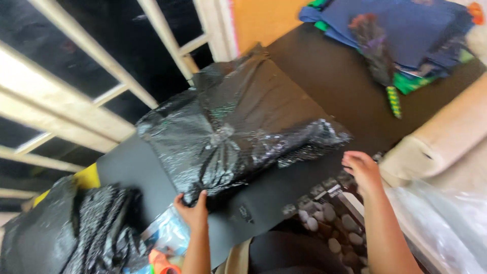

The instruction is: Wrapping a pillow in black bubble wrap and securing the packaging with adhesive tape using a dispenser.

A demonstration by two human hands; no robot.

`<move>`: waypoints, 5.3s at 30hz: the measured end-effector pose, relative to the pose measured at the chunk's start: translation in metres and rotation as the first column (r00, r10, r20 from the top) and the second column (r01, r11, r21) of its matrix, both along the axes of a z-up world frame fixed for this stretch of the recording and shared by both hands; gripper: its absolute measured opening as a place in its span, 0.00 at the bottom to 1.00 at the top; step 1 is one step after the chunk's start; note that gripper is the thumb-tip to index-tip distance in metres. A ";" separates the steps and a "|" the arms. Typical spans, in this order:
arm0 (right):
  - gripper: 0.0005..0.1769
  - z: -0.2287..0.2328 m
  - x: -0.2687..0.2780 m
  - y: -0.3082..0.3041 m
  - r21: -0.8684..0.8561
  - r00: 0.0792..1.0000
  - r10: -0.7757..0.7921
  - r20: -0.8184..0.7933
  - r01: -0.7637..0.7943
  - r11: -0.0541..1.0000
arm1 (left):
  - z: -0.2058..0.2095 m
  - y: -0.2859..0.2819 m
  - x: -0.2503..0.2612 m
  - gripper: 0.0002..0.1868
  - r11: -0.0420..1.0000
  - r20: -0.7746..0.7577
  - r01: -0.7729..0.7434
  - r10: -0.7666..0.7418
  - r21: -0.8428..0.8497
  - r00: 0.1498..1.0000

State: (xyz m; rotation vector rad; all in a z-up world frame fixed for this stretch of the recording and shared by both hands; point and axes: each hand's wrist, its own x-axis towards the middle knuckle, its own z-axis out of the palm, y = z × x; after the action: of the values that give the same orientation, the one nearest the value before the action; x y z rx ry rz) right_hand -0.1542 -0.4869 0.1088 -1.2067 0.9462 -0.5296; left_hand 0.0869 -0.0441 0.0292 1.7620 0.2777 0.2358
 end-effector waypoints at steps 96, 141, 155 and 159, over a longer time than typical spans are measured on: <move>0.27 -0.053 0.193 0.302 -0.849 0.824 0.250 -0.509 -0.434 -0.300 | -0.022 0.029 0.003 0.47 0.933 -0.008 0.207 -0.214 0.295 0.977; 0.33 -0.114 0.063 -0.145 -0.198 0.922 0.220 -0.318 -0.291 0.936 | -0.046 -0.363 -0.105 0.25 0.216 0.230 -0.082 -0.867 0.973 0.442; 0.19 -0.018 0.088 -0.158 -0.518 0.796 0.600 -0.083 -0.549 0.656 | -0.030 -0.370 -0.106 0.24 0.105 0.004 0.185 -0.879 0.977 0.477; 0.21 -0.088 0.068 -0.205 -0.071 0.922 0.372 -0.105 -0.381 0.922 | -0.023 -0.370 -0.115 0.28 0.095 -0.001 0.201 -0.902 0.975 0.431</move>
State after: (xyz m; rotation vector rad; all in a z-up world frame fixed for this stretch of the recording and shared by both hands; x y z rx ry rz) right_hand -0.0861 -0.6920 0.0211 -1.4632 0.7431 -0.2121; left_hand -0.0284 -0.4138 0.0059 2.5334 -1.4893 0.3774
